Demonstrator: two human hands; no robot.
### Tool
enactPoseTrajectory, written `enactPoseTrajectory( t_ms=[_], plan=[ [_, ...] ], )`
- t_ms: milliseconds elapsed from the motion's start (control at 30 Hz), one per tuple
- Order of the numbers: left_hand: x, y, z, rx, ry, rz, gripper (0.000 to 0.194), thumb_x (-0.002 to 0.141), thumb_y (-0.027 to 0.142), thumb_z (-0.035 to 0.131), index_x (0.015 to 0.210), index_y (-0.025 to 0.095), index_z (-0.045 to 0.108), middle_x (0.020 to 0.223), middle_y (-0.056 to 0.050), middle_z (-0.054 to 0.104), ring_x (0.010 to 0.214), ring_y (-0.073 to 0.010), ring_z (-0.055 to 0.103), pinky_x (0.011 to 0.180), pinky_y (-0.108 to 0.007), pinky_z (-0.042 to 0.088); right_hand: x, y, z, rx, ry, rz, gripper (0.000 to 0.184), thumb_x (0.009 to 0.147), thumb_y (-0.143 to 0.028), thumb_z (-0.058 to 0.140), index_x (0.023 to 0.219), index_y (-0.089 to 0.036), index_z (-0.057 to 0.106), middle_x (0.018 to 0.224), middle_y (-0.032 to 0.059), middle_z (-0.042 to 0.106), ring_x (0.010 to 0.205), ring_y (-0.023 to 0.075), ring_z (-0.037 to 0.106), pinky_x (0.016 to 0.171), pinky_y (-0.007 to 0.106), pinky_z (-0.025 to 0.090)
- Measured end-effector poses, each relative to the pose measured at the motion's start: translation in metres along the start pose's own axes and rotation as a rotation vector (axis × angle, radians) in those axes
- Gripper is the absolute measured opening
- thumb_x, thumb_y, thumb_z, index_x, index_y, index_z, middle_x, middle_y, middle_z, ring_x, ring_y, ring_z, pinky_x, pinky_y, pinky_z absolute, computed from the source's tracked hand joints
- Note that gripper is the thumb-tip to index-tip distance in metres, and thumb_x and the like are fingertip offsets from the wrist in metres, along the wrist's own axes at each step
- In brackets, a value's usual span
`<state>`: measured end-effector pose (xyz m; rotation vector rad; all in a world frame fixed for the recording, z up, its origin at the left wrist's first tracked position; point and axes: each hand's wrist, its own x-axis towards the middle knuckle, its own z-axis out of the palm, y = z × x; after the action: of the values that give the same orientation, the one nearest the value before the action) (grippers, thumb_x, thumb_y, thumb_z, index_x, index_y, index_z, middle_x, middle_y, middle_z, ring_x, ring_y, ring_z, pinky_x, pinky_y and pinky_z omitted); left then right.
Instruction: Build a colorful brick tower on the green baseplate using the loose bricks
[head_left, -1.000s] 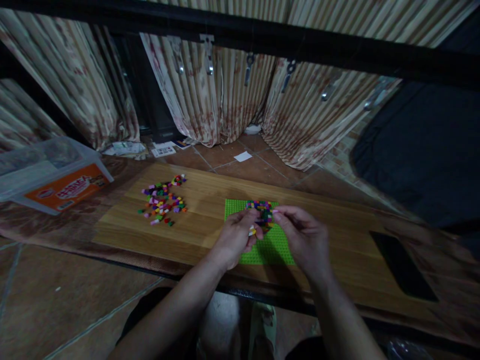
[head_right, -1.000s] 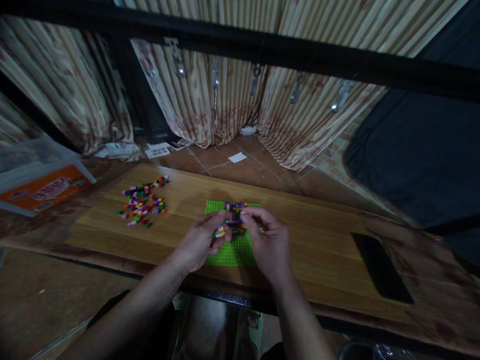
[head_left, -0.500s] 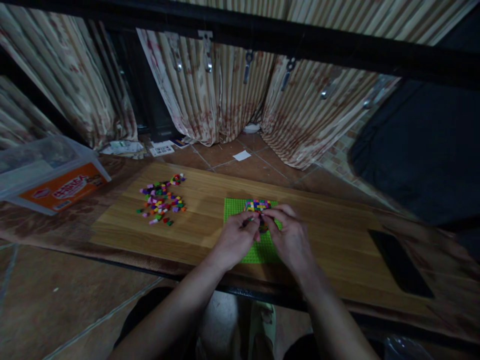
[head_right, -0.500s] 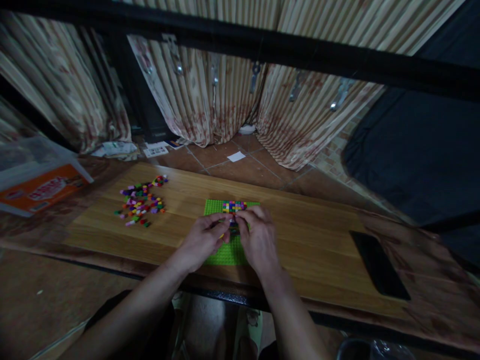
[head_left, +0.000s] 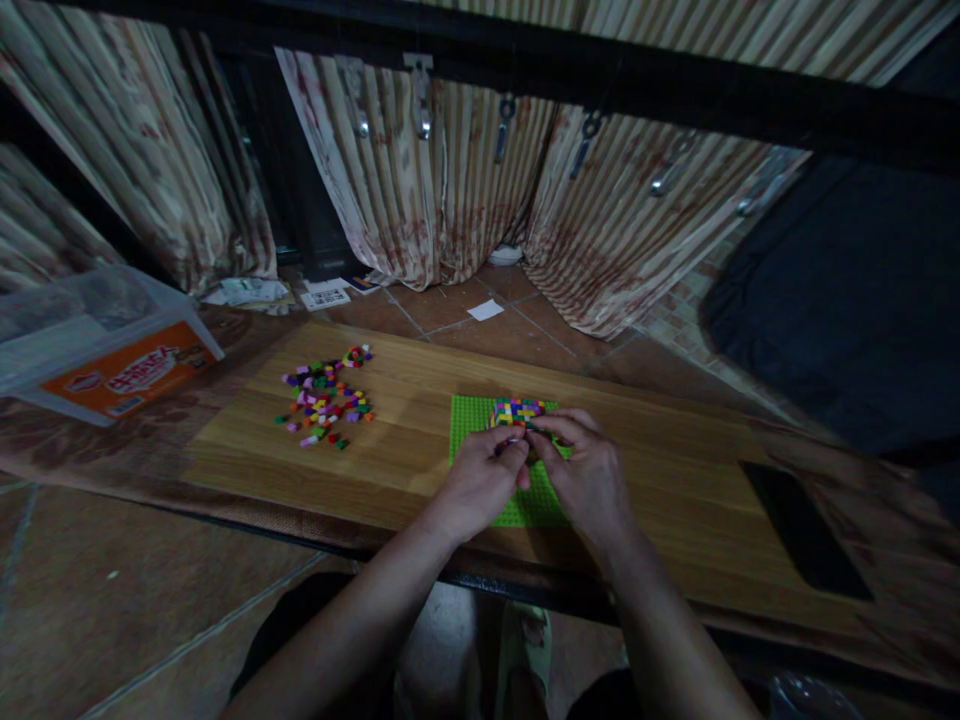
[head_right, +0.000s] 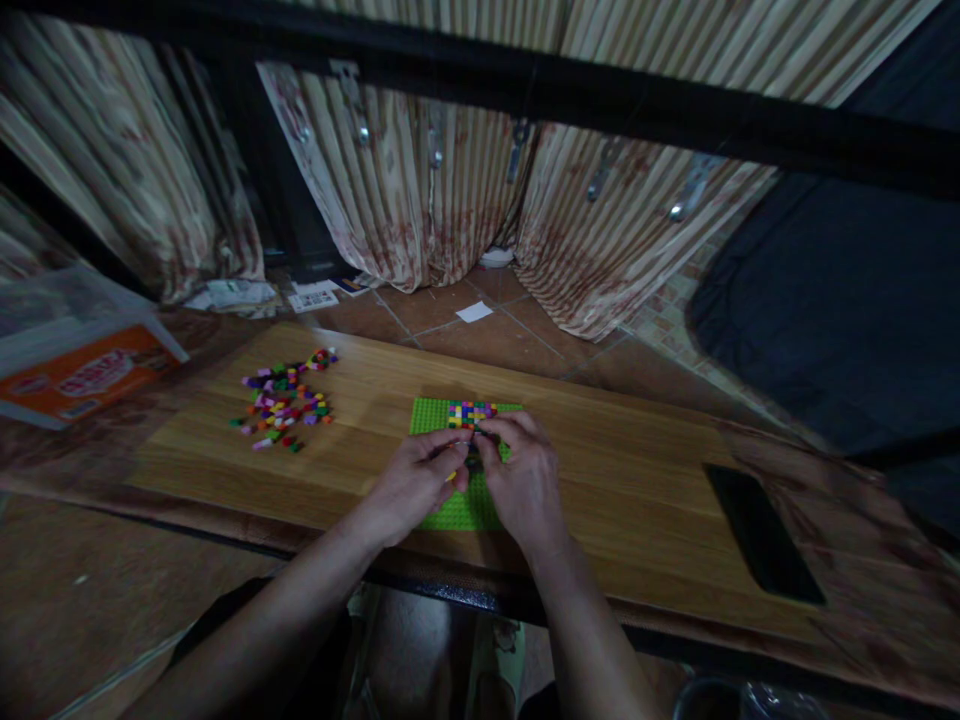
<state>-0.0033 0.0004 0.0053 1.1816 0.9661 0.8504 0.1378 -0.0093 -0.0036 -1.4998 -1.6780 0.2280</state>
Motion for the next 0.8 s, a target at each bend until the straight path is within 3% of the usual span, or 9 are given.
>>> enactPoseTrajectory(
  t_ms=[367,567,700,800],
  plan=[
    [0.0,0.002,0.0,0.019,-0.013,0.031,0.023,0.085,0.031,0.049,0.082,0.015,0.065,0.05,0.004,0.051,0.04,-0.006,0.036,0.046,-0.021,0.029,0.003,-0.001,0.006,0.093,0.099,0.146,0.013,0.077,-0.029,0.062,0.08,-0.02,0.071,0.083,0.0042,0.063,0.075,0.0177,0.061,0.068,0.031,0.048],
    [0.001,-0.001,-0.002,0.041,-0.019,0.046,0.026,0.085,0.032,0.048,0.08,0.014,0.066,0.05,0.003,0.052,0.042,-0.0062,0.037,0.047,-0.021,0.029,0.004,0.002,0.011,0.165,0.111,0.321,0.017,0.072,-0.035,0.065,0.075,-0.019,0.072,0.076,0.0032,0.064,0.062,0.0157,0.058,0.059,0.029,0.045],
    [0.0,0.0,0.0,-0.003,-0.01,0.015,0.023,0.085,0.032,0.05,0.082,0.014,0.065,0.051,0.003,0.052,0.04,-0.0052,0.035,0.045,-0.021,0.026,0.005,0.004,0.013,0.205,0.092,0.432,0.022,0.07,-0.038,0.066,0.08,-0.019,0.073,0.069,0.0022,0.066,0.056,0.0154,0.057,0.055,0.028,0.043],
    [-0.004,0.005,0.002,-0.071,0.014,-0.043,0.022,0.084,0.034,0.051,0.085,0.014,0.063,0.05,0.004,0.05,0.037,-0.004,0.031,0.041,-0.02,0.022,0.004,0.005,0.014,0.214,0.083,0.425,0.023,0.07,-0.038,0.067,0.08,-0.018,0.072,0.073,0.0033,0.068,0.059,0.0157,0.058,0.059,0.029,0.044]
  ],
)
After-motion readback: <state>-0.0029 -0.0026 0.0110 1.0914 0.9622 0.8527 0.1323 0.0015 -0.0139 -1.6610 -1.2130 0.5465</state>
